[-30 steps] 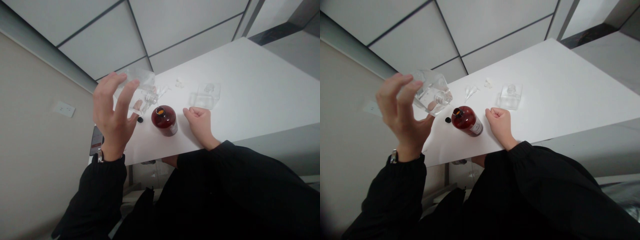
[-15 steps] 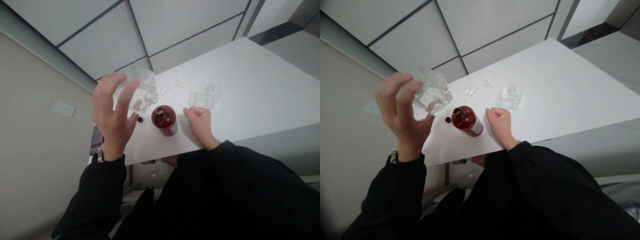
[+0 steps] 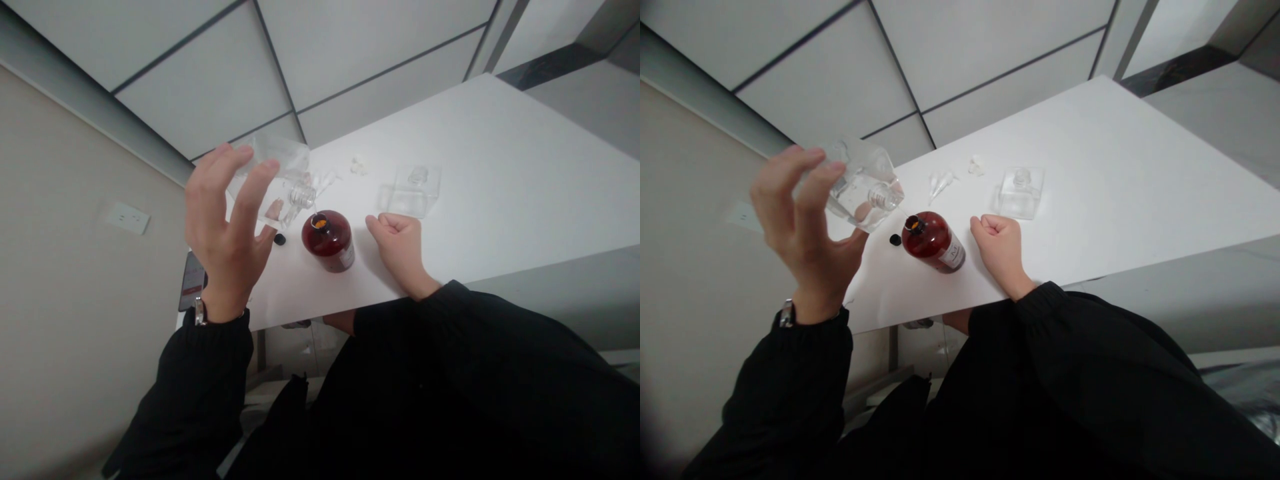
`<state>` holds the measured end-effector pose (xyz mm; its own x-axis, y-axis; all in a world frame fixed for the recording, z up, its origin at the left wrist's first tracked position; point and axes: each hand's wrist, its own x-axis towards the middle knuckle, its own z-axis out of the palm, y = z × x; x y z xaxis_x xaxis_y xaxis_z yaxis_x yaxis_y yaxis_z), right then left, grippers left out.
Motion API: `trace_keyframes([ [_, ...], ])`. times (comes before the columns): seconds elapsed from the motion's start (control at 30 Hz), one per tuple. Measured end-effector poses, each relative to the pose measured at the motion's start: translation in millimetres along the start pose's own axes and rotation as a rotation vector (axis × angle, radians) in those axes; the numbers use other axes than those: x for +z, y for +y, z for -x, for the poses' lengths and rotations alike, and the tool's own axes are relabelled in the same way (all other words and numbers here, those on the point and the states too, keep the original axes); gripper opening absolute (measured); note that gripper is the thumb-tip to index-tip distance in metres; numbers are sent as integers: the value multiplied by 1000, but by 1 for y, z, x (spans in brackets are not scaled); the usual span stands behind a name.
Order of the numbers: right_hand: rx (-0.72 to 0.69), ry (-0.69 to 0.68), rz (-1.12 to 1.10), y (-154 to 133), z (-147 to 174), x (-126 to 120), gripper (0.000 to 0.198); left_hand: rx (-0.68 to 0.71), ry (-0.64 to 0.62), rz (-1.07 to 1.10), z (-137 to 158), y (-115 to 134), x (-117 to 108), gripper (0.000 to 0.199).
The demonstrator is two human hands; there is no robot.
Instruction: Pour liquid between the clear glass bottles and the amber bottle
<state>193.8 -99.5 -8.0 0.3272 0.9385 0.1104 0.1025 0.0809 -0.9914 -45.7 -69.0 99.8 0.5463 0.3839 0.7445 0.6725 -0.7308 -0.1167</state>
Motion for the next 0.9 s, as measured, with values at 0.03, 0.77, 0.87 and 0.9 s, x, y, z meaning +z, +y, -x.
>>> trace_keyframes([
  [0.03,-1,1,1,0,0,0,53,-24,-11,39,1,-1,1,45],
  [0.77,7,3,9,-2,1,-1,53,-140,-48,27,0,1,0,47],
  [0.87,4,3,9,-1,1,-1,52,-142,-50,39,-2,2,0,47],
  [0.9,4,3,9,-1,1,-1,52,-139,-53,43,-2,2,0,47],
])
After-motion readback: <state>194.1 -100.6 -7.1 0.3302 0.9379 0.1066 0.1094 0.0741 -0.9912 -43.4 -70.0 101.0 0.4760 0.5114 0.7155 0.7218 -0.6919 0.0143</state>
